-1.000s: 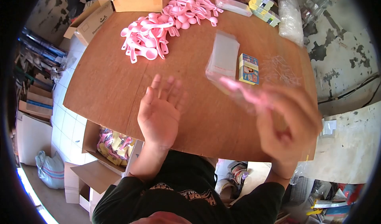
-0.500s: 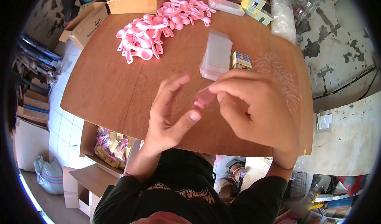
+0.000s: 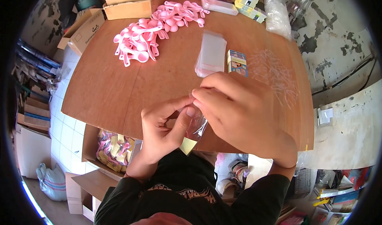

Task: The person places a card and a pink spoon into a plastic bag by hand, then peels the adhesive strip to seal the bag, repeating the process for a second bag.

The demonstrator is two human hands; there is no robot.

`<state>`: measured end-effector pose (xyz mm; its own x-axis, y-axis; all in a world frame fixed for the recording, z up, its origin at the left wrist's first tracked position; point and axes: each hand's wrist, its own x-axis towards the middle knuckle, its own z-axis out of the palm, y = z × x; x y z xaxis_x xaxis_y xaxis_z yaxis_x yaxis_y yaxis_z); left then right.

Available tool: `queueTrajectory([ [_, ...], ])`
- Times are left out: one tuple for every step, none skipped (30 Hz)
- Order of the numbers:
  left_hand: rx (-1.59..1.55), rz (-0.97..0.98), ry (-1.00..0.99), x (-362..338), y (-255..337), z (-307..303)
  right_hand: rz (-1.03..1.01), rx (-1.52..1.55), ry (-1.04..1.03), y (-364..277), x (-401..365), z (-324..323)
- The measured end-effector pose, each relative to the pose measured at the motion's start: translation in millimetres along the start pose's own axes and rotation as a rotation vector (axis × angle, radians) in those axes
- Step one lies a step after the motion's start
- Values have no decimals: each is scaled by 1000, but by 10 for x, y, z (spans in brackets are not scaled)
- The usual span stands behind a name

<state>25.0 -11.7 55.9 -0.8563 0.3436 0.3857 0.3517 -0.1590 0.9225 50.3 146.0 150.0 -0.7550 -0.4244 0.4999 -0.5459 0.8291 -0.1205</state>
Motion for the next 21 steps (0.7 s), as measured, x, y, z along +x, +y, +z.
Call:
queueTrajectory([
  [49, 60, 19, 4, -11, 17, -47, -64, -12, -3, -6, 0],
  [99, 121, 39, 7, -16, 28, -45, -65, -10, -11, -14, 3],
  [100, 122, 36, 11, -11, 33, -55, -82, -12, -20, -22, 8],
  [155, 170, 40, 17, -6, 36, -66, -100, -14, -20, -30, 11],
  [210, 218, 44, 21, -3, 38, -64, -101, -12, 8, -43, 31],
  [210, 218, 41, 16, -11, 37, -134, -180, 8, 54, -61, 65],
  [231, 218, 14, 4, -27, 33, -203, -259, 26, 85, -77, 89],
  [251, 218, -14, -1, -44, 32, -199, -260, 26, 93, -86, 101],
  [250, 217, -19, 2, -56, 37, -170, -232, 13, 97, -92, 112],
  [225, 239, -22, 8, -69, 44, -140, -206, 1, 103, -102, 118],
  [200, 263, -26, 19, -78, 50, -133, -210, 1, 123, -107, 117],
  [195, 265, -35, 27, -73, 38, -64, -29, -15, 154, -105, 111],
  [193, 259, -68, 29, -56, 7, 6, 150, -30, 184, -106, 104],
  [189, 253, -101, 31, -51, -14, 13, 143, -28, 212, -114, 107],
  [183, 255, -108, 31, -58, -23, 70, 319, 19, 239, -124, 118],
  [150, 258, -96, 28, -65, -31, 125, 496, 69, 265, -125, 121],
  [118, 259, -84, 23, -72, -32, 122, 512, 15, 302, -114, 26],
  [114, 259, -90, 15, -79, -25, 128, 509, 16, 365, -150, 20],
  [47, 257, -19, 6, -88, -21, 207, 717, 110, 435, -196, 41],
  [-19, 255, 53, -3, -97, -18, 286, 924, 205, 502, -231, 34],
  [-86, 252, 127, -6, -106, -15, 346, 969, 235, 563, -229, -51],
])
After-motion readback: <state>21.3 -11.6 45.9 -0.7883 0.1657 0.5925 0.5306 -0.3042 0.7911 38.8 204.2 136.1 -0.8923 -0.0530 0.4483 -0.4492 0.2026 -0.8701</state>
